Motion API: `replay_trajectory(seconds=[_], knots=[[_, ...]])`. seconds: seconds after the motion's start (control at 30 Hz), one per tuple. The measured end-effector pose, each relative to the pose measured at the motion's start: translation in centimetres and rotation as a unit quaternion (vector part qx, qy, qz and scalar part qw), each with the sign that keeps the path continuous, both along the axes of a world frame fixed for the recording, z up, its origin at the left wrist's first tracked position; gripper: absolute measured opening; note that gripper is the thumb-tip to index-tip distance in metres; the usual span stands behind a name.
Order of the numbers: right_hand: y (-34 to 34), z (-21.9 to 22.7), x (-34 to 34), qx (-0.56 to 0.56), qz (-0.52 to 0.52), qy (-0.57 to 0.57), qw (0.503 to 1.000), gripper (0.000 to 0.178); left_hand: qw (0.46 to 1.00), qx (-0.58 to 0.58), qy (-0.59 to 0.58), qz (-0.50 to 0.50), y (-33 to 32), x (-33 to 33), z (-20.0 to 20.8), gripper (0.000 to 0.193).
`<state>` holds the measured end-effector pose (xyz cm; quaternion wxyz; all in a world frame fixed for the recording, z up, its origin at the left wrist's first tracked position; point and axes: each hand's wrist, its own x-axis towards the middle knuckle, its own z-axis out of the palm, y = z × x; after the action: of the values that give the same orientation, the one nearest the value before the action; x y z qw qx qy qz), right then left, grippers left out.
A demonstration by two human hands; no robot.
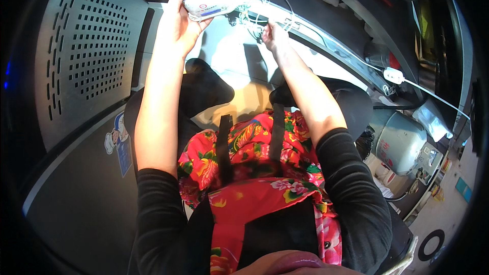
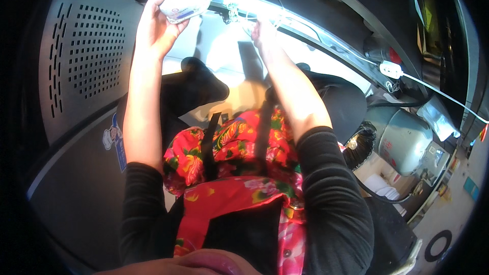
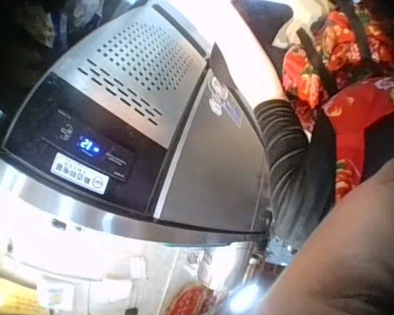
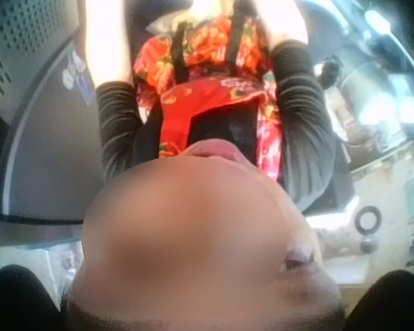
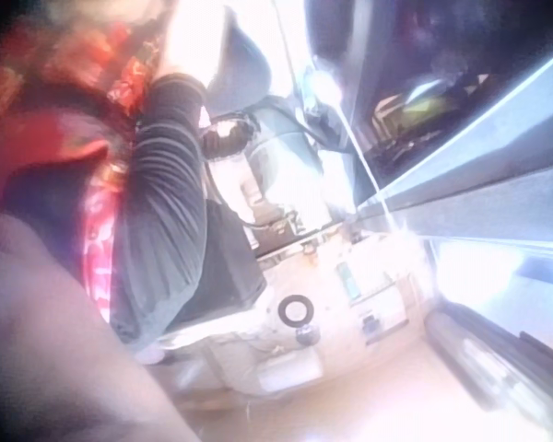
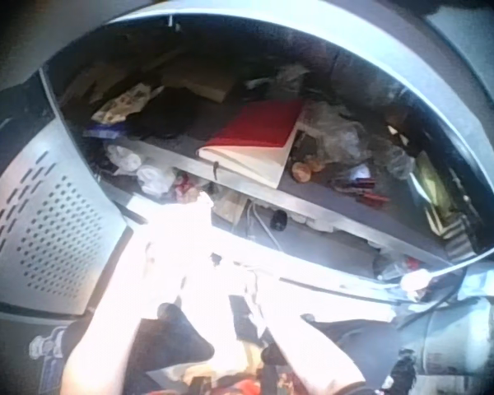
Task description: The person moves a bowl of noodles, then sits on the floor and works on a small electrical device, manipulating wires and components.
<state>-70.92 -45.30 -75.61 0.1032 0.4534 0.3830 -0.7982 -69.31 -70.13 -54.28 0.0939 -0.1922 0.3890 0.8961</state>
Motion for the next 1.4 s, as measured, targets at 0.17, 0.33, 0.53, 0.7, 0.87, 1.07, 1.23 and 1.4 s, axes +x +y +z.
replay_trajectory(seconds=[0.17, 0.33, 0.53, 0.7, 0.87, 1.07, 1.23, 1.4], knots=[[-1.4, 2.3, 0.2, 0.022, 0.050, 0.034, 0.998, 0.024, 0.999, -0.020, -0.021, -0.015, 0.0, -0.2, -0.4, 0.051], [-2.6, 6.4, 0.6, 0.287, 0.328, 0.262, 0.861, 0.023, 0.999, -0.029, -0.024, -0.024, -0.3, -0.4, -1.5, 0.048], [-0.9, 13.5, -0.8, 0.340, 0.459, 0.376, 0.730, 0.029, 0.999, -0.013, -0.028, -0.023, -0.9, -0.7, -2.1, 0.045], [0.2, 18.3, -1.6, 0.368, 0.556, 0.372, 0.645, 0.031, 0.999, 0.004, -0.023, -0.023, -0.9, -0.7, -2.6, 0.049], [-0.6, 19.7, -1.8, 0.521, 0.527, 0.412, 0.530, 0.034, 0.997, 0.061, -0.019, -0.041, -1.3, -1.1, -3.0, 0.052], [-1.9, 20.7, -1.1, 0.574, 0.468, 0.493, 0.456, 0.035, 0.996, 0.073, -0.021, -0.043, -1.2, -0.9, -3.1, 0.054], [-1.8, 22.1, -1.3, 0.502, 0.516, 0.446, 0.531, 0.033, 0.997, 0.048, -0.018, -0.051, -1.1, -0.8, -2.7, 0.058], [-1.9, 22.3, -1.2, 0.455, 0.468, 0.467, 0.596, 0.035, 0.998, 0.038, -0.010, -0.051, -1.0, -0.8, -2.7, 0.060]])
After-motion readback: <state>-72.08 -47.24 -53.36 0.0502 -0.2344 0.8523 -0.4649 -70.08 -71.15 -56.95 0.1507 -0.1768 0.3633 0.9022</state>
